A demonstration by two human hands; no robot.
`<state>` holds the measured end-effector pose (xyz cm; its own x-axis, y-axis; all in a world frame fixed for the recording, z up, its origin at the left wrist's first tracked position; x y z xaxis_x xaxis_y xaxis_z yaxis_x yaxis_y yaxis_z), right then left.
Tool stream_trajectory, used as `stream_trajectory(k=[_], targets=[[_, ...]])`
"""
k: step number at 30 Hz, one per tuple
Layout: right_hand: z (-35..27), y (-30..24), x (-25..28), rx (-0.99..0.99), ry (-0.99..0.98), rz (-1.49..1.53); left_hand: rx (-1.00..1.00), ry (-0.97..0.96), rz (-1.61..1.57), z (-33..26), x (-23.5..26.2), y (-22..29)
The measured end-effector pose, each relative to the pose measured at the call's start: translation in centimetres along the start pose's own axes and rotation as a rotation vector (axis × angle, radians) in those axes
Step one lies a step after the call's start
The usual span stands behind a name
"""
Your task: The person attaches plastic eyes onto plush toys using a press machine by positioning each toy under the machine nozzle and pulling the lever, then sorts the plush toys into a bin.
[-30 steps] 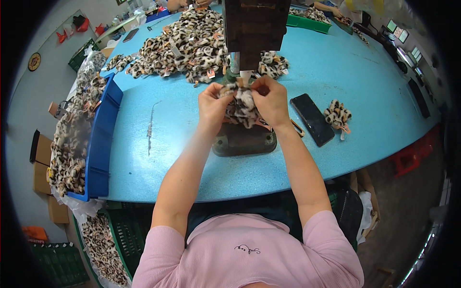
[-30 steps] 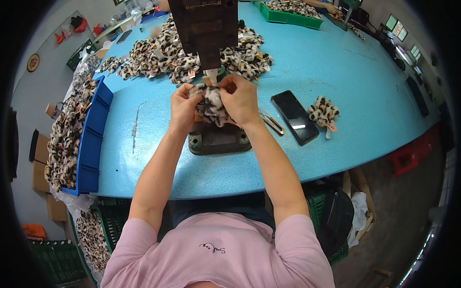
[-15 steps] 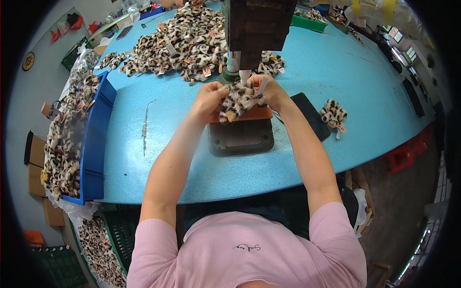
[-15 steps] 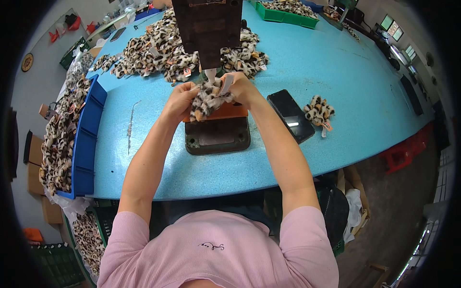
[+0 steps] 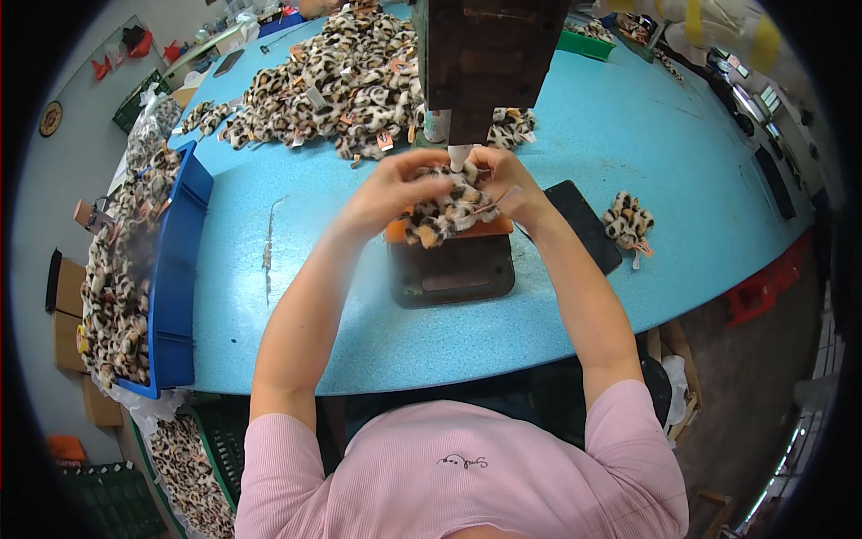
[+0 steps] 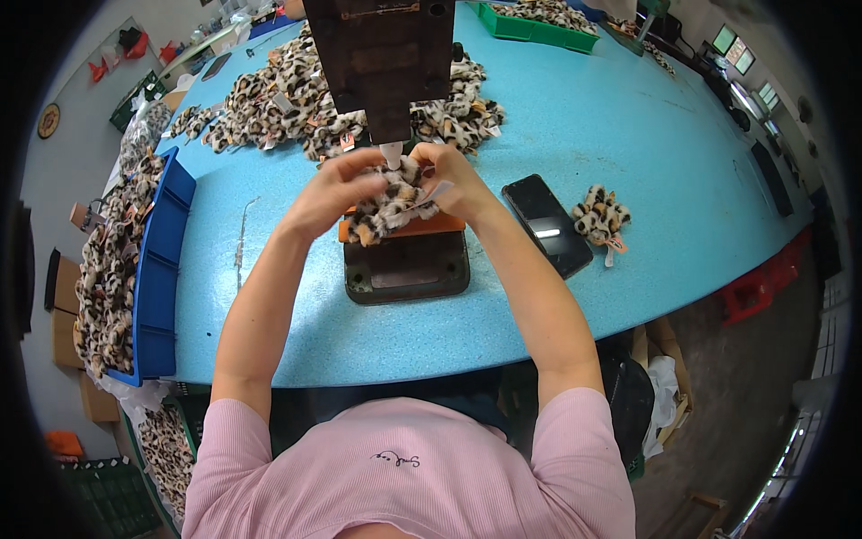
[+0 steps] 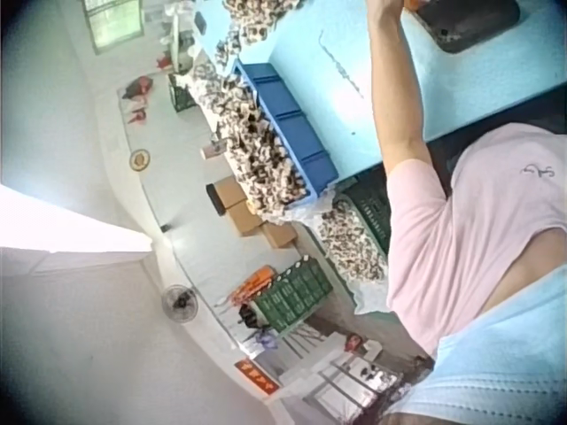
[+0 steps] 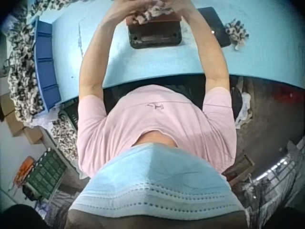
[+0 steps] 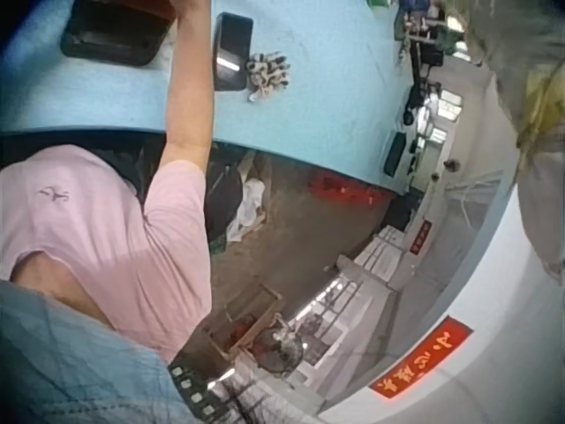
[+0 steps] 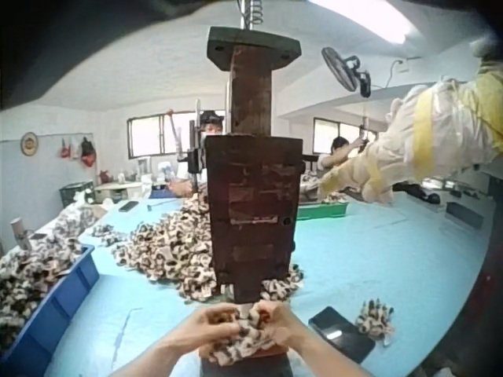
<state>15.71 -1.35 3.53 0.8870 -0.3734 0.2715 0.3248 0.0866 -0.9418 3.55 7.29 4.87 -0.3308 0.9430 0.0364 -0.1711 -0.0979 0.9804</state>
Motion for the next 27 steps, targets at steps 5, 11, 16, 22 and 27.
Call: stream_trajectory(k=[5,11,16,22,27], targets=[[-1.5,-0.1,-0.5,-0.116,0.064,0.028,0.006,0.062,0.252,-0.1,-1.1,-0.9],[-0.3,-0.8,-0.1,-0.135,0.027,-0.254,-0.025,0.037,0.322,-0.3,-0.7,-0.4],[-0.4,1.3,-0.5,-0.439,-0.018,0.25,0.032,0.087,0.067,-1.0,-1.4,-1.8],[1.5,0.3,0.4,-0.39,-0.173,0.004,0.047,0.052,0.014,-0.6,-1.1,-1.8],[0.6,2.0,-0.4,-0.341,-0.134,0.108,0.059,0.087,0.176,-1.2,-1.1,-2.7]])
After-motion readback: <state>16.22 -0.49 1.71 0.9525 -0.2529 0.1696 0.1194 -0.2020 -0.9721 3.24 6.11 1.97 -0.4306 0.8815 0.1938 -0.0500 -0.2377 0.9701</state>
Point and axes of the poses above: each hand's wrist, its own z-axis towards the middle knuckle, its own x-axis out of the back of the hand, y = z × x, the point moved 5 cm from there along z, towards the middle knuckle, and after that the axes turned 7 degrees about -x, right-handed, at the moved point
